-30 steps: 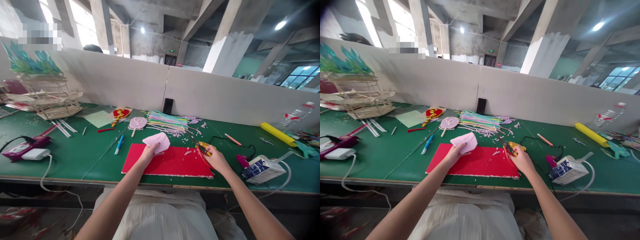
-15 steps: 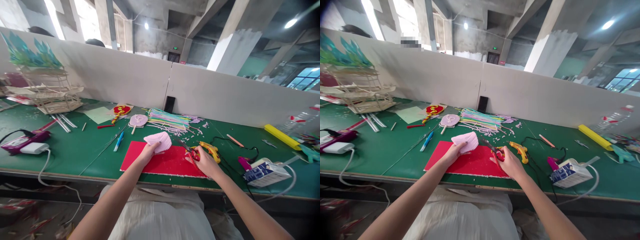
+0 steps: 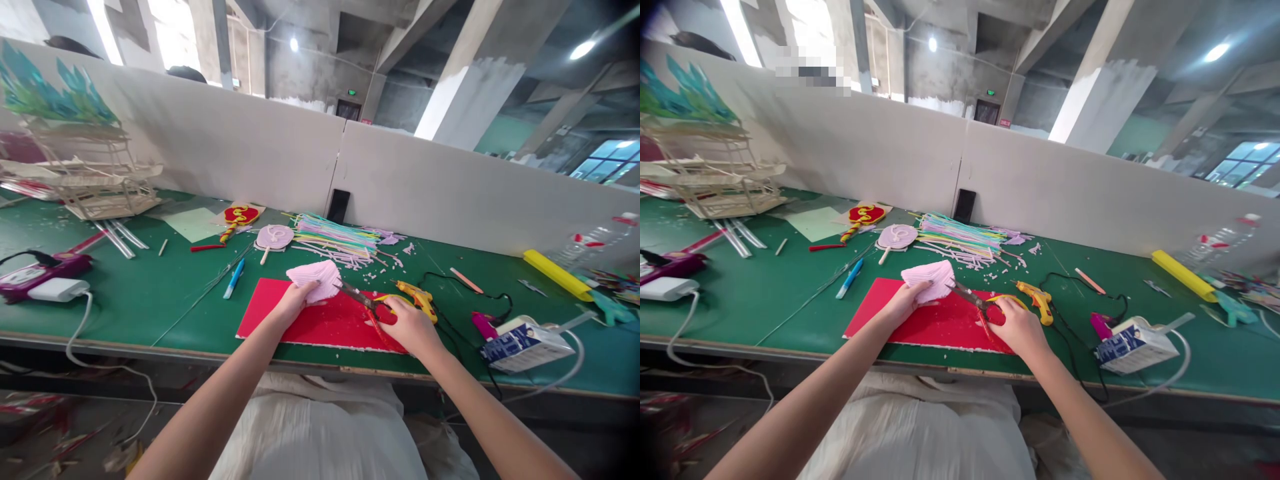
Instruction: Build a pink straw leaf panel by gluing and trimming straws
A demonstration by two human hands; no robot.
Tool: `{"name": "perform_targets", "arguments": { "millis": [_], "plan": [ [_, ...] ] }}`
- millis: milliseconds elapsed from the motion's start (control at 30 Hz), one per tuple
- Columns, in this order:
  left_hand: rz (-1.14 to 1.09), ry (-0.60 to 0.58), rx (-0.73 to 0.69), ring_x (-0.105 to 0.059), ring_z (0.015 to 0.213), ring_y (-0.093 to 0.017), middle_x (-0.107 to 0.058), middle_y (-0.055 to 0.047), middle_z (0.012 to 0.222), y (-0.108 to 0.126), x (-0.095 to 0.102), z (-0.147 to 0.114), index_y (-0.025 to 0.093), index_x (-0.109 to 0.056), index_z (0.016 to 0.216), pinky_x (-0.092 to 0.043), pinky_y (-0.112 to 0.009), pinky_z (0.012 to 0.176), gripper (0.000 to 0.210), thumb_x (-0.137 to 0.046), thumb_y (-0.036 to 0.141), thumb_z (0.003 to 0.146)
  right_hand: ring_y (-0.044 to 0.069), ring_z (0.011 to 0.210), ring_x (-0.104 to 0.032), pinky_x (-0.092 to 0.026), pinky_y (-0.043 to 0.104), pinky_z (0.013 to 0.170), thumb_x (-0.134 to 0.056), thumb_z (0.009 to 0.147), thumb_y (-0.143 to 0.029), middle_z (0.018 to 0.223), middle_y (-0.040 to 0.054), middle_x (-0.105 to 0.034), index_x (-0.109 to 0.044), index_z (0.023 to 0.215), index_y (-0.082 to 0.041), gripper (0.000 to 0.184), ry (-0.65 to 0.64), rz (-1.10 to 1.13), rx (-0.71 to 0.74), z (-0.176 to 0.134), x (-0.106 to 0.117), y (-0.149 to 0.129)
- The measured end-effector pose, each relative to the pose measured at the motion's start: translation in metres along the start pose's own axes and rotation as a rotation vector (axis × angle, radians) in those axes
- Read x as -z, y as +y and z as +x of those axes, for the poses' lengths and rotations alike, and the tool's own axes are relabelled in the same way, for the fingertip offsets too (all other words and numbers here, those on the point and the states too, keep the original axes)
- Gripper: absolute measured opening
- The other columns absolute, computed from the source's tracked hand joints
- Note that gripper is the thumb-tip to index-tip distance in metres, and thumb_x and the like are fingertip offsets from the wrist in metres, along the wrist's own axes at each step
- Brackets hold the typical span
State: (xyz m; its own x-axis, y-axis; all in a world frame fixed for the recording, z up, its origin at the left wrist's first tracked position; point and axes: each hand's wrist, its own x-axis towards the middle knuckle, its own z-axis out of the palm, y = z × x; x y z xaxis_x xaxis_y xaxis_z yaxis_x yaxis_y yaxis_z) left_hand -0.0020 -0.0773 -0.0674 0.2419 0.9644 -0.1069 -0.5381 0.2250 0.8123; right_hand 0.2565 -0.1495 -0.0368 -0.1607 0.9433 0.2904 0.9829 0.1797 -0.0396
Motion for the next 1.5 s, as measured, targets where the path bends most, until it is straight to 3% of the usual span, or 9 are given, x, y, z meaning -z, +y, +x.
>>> {"name": "perform_targets", "arguments": {
  "millis": [167,767,1033,1500],
  "plan": [
    [0.029,0.012,0.004,-0.066,0.102,-0.032,-0.062,-0.017,0.126,0.0010,-0.0013,-0.0016,0.011,-0.057,0.124,-0.062,-0.034,0.064,0.050,-0.066,0.015,0.075,0.028,0.074,-0.068,-0.043,0.030,0.058,-0.056,0.079,-0.059,0.082,0.0086,-0.072,-0.066,0.098,-0.023,0.043,-0.020,-0.087,-0.015,-0.0014,-0.0035,-0.0005],
    [0.028,0.015,0.003,-0.068,0.095,-0.031,-0.065,-0.017,0.120,-0.0025,0.0041,0.0026,0.011,-0.060,0.121,-0.061,-0.037,0.066,0.051,-0.071,0.016,0.072,0.025,0.069,-0.068,-0.035,0.028,0.054,-0.054,0.080,-0.057,0.075,0.0084,-0.072,-0.068,0.095,-0.021,0.042,-0.007,-0.206,0.039,0.0010,-0.0034,-0.0013],
    [0.020,0.023,-0.005,-0.068,0.095,-0.031,-0.066,-0.015,0.119,-0.0037,0.0027,0.0024,0.013,-0.062,0.118,-0.061,-0.035,0.060,0.048,-0.071,0.015,0.071,0.028,0.071,-0.069,-0.037,0.029,0.055,-0.054,0.080,-0.058,0.075,0.0078,-0.073,-0.068,0.100,-0.022,0.043,-0.099,-0.219,0.015,0.0028,0.0007,-0.0017],
    [0.027,0.010,-0.001,-0.068,0.096,-0.032,-0.065,-0.017,0.121,-0.0045,0.0047,0.0042,0.011,-0.061,0.120,-0.062,-0.034,0.063,0.051,-0.072,0.017,0.071,0.026,0.069,-0.069,-0.039,0.027,0.055,-0.054,0.083,-0.052,0.076,0.0088,-0.073,-0.066,0.108,-0.020,0.043,-0.104,-0.180,0.072,0.0016,-0.0068,0.0042]
  ]
}}
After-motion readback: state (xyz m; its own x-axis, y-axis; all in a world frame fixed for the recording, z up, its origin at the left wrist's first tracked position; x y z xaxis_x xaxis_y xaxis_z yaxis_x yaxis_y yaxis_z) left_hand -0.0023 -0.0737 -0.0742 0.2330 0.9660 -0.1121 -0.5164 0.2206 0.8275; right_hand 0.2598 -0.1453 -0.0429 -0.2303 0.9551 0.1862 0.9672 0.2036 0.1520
